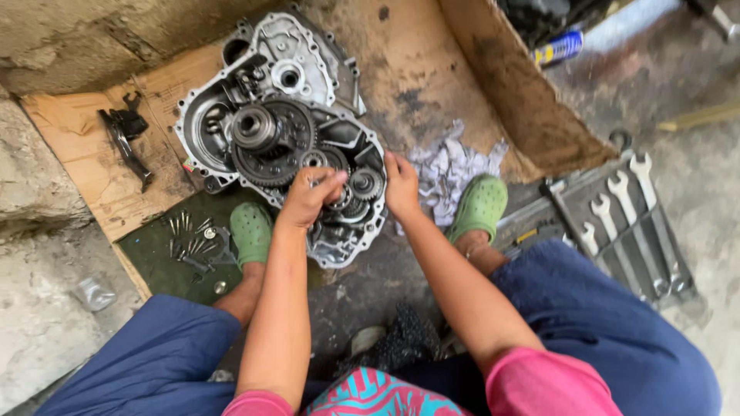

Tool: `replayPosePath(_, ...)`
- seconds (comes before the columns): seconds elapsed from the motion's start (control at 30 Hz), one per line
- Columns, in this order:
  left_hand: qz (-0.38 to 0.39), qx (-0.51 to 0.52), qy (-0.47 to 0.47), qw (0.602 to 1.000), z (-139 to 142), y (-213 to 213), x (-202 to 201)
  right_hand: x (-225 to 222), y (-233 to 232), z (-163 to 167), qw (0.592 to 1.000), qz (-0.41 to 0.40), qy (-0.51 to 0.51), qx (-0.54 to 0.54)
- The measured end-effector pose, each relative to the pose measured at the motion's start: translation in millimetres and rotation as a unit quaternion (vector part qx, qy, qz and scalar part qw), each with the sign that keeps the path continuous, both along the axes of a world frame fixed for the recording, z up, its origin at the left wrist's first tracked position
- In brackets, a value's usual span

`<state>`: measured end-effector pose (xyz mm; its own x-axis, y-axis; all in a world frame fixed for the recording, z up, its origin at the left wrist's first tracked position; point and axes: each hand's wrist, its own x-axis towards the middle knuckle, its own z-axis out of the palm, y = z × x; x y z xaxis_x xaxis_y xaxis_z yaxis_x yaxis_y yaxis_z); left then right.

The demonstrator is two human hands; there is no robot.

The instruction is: The person assembles internal components of a disassembled engine casing. They place a gear shaft into the casing, wipe a metal part with a cloth, and insert it into the engine. The person then rotates and adjusts the internal gears by hand.

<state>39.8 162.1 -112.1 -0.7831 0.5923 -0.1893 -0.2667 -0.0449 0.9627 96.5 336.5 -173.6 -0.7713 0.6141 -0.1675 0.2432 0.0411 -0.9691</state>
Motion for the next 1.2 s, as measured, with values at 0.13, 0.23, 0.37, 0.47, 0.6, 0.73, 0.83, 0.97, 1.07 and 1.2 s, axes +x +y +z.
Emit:
replayPosePath(0.13,0.341,0.013,0.121,0.932,5.5,38.0,43.0,-0.6,1.8,1.7,1.0,-0.024,-0.003,0.009)
replayPosePath(0.23,0.445,0.038,0.088,0.89,6.2,67.0,45.9,-0.4,0.7,3.9,1.0,-0.024,-0.009,0.001)
replayPosePath(0.37,0.454,-0.092,0.005,0.886,2.9,69.5,28.1,-0.1,1.3,2.7,0.999,-0.032,-0.012,0.001)
replayPosePath(0.47,0.274,-0.044,0.002,0.961,-4.2,39.5,15.5,1.6,2.4,-2.4,0.999,-0.036,0.009,-0.002)
replayPosePath(0.6,-0.069,0.005,-0.033,0.997,-1.1,-1.6,-15.4,3.6,2.4,-8.9,0.999,-0.029,-0.01,-0.027)
replayPosePath(0.73,-0.08,0.01,-0.074,0.994,10.6,9.3,-8.6,0.8,5.4,-7.4,0.998,-0.019,0.014,-0.063)
replayPosePath(0.83,0.321,-0.107,0.168,0.926,18.4,44.0,39.4,0.2,5.8,-1.7,0.998,-0.024,0.019,-0.063)
replayPosePath(0.97,0.465,0.009,0.033,0.884,19.3,78.5,50.7,1.9,2.3,9.3,0.998,-0.028,0.003,-0.05)
replayPosePath(1.07,0.482,-0.123,0.048,0.866,14.6,77.4,32.5,1.0,0.3,17.4,0.999,-0.038,-0.001,-0.035)
replayPosePath(1.2,0.285,-0.101,0.033,0.953,4.5,43.7,16.4,-0.2,1.6,15.1,0.998,-0.038,0.024,-0.045)
